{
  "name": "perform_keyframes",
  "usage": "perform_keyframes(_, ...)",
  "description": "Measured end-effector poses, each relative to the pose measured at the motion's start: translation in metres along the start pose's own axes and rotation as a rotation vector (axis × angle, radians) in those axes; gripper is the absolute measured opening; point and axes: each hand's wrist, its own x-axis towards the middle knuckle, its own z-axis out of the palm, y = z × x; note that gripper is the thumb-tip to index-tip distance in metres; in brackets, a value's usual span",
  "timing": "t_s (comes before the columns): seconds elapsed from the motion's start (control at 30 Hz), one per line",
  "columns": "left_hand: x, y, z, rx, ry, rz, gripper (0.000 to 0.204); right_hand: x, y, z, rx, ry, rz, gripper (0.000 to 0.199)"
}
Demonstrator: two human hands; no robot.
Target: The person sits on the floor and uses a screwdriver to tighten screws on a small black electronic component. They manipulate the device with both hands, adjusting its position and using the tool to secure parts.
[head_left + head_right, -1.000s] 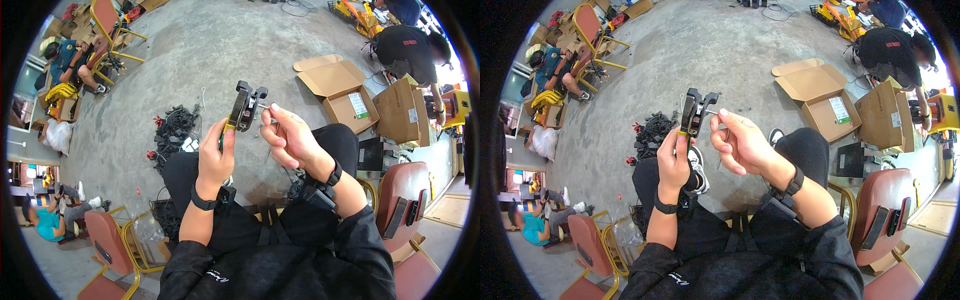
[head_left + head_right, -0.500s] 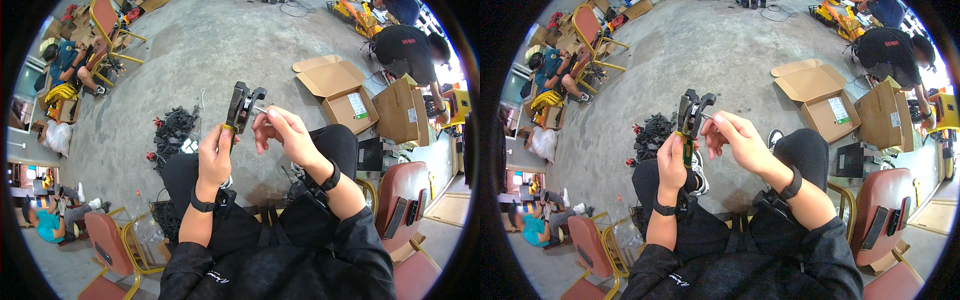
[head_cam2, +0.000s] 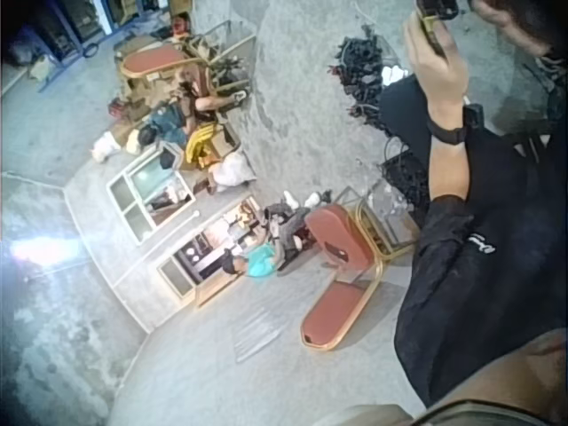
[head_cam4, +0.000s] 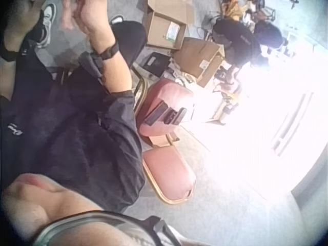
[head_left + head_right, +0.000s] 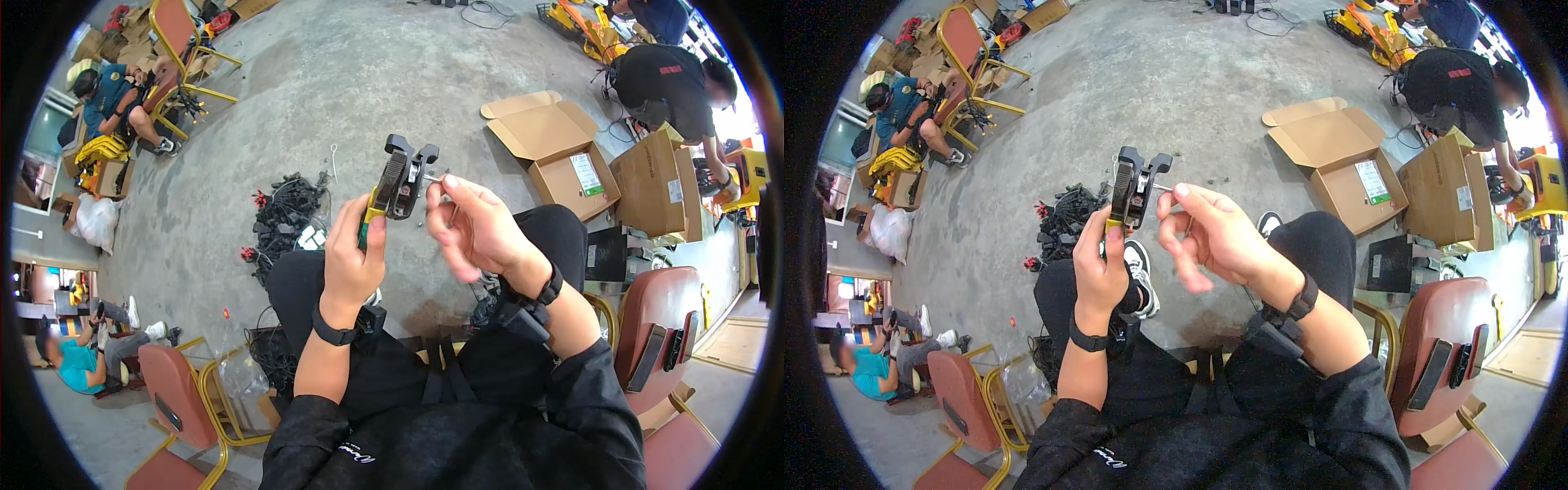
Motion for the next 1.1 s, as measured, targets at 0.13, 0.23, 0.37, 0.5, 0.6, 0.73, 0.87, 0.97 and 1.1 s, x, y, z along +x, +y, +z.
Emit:
perform_keyframes(0.13, -0.003, -0.001, 0.003, -0.208, -0.073, -0.174, 0.037, 0.009, 0.014, -0.006, -1.206, 0.298, -0.644, 0.016)
perform_keyframes(0.23, -0.004, -0.002, 0.003, -0.318, -0.093, -0.243, 0.036, 0.008, 0.014, 0.000, -1.329, 0.376, -0.774, 0.012)
perform_keyframes(0.37, -0.005, -0.003, 0.004, -0.391, -0.087, -0.283, 0.034, 0.008, 0.012, -0.003, -1.320, 0.316, -0.822, 0.016)
perform_keyframes(0.5, -0.003, -0.004, 0.003, -0.312, -0.073, -0.237, 0.034, 0.005, 0.015, -0.004, -0.577, 0.210, -0.360, 0.031)
perform_keyframes(0.6, -0.004, -0.006, 0.004, -0.290, -0.047, -0.208, 0.033, 0.003, 0.010, 0.004, -0.356, 0.157, -0.174, 0.040)
perform_keyframes(0.73, -0.004, -0.007, 0.004, -0.178, -0.037, -0.156, 0.037, 0.001, 0.004, 0.000, 0.029, 0.081, 0.005, 0.039)
perform_keyframes(0.87, 0.000, -0.003, 0.000, -0.021, -0.053, -0.070, 0.037, -0.001, -0.001, -0.006, 0.313, 0.004, 0.123, 0.035)
perform_keyframes(0.97, 0.001, -0.003, 0.002, 0.026, -0.017, -0.009, 0.034, -0.001, -0.003, -0.006, 0.303, 0.007, 0.139, 0.034)
perform_keyframes(1.1, -0.001, -0.001, 0.001, 0.073, 0.025, 0.025, 0.033, -0.002, -0.006, -0.002, 0.362, 0.039, 0.185, 0.034)
